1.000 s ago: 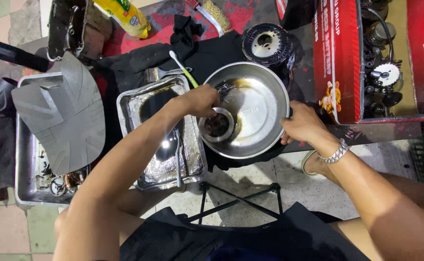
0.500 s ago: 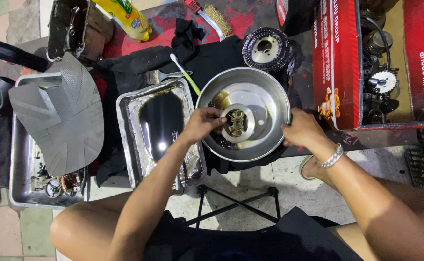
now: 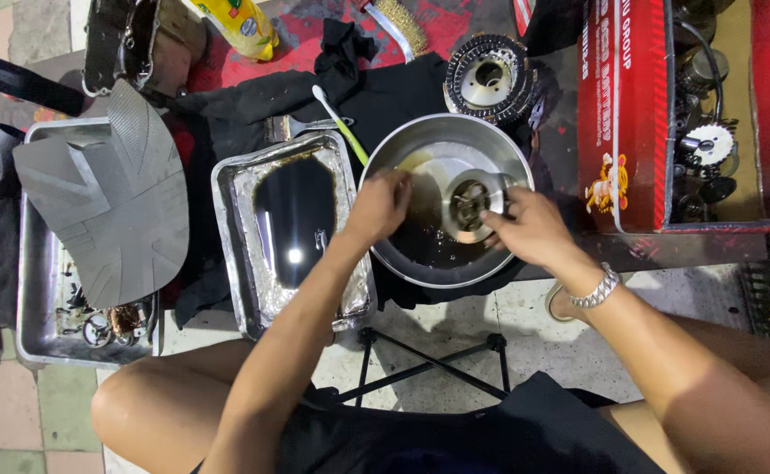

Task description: The person cleans several mechanical parts, including gears and a clutch assembly, by soaking them in a metal bowl of liquid and scrubbing them with a toothbrush. The person then pours the liquid into a larger metal casing and scrubs the inside of the casing with the toothbrush.

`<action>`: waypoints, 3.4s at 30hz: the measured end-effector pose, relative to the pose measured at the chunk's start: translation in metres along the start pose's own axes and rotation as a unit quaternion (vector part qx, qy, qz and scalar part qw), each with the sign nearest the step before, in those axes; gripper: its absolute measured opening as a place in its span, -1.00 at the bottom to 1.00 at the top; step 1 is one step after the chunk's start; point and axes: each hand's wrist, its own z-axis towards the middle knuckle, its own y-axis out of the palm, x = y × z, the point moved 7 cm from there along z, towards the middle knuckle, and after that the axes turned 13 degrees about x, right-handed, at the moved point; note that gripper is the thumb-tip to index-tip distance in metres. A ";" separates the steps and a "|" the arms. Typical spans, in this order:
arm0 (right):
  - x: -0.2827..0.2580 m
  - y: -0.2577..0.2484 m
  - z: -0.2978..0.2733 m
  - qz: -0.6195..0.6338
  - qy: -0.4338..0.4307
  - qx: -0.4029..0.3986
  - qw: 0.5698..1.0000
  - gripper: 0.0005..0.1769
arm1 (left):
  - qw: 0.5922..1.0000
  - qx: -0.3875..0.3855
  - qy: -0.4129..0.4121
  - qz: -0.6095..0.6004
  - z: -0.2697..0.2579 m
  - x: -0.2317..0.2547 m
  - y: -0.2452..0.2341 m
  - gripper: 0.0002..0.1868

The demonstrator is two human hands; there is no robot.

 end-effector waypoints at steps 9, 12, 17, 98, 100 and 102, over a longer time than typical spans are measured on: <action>-0.007 -0.009 -0.007 -0.288 -0.059 0.039 0.955 -0.56 | 0.873 -0.360 -0.299 0.137 -0.048 -0.024 0.070 -0.70; -0.007 0.012 -0.012 -0.292 -0.067 -0.011 0.954 -0.58 | 0.806 -0.243 -0.472 -0.262 -0.054 -0.003 0.074 -0.72; 0.006 0.037 -0.015 -0.235 -0.025 -0.084 0.968 -0.60 | 0.851 -0.310 -0.342 -0.249 -0.050 0.026 0.064 -0.70; -0.041 -0.005 -0.021 0.019 -0.254 0.097 0.962 -0.66 | 0.975 0.115 0.191 -0.006 -0.071 0.126 -0.097 -0.63; -0.043 -0.005 -0.022 0.016 -0.255 0.102 0.961 -0.67 | 0.976 0.114 0.184 -0.018 -0.071 0.122 -0.096 -0.62; -0.045 -0.007 -0.025 0.012 -0.268 0.107 0.957 -0.70 | 0.977 0.114 0.179 -0.036 -0.071 0.118 -0.094 -0.61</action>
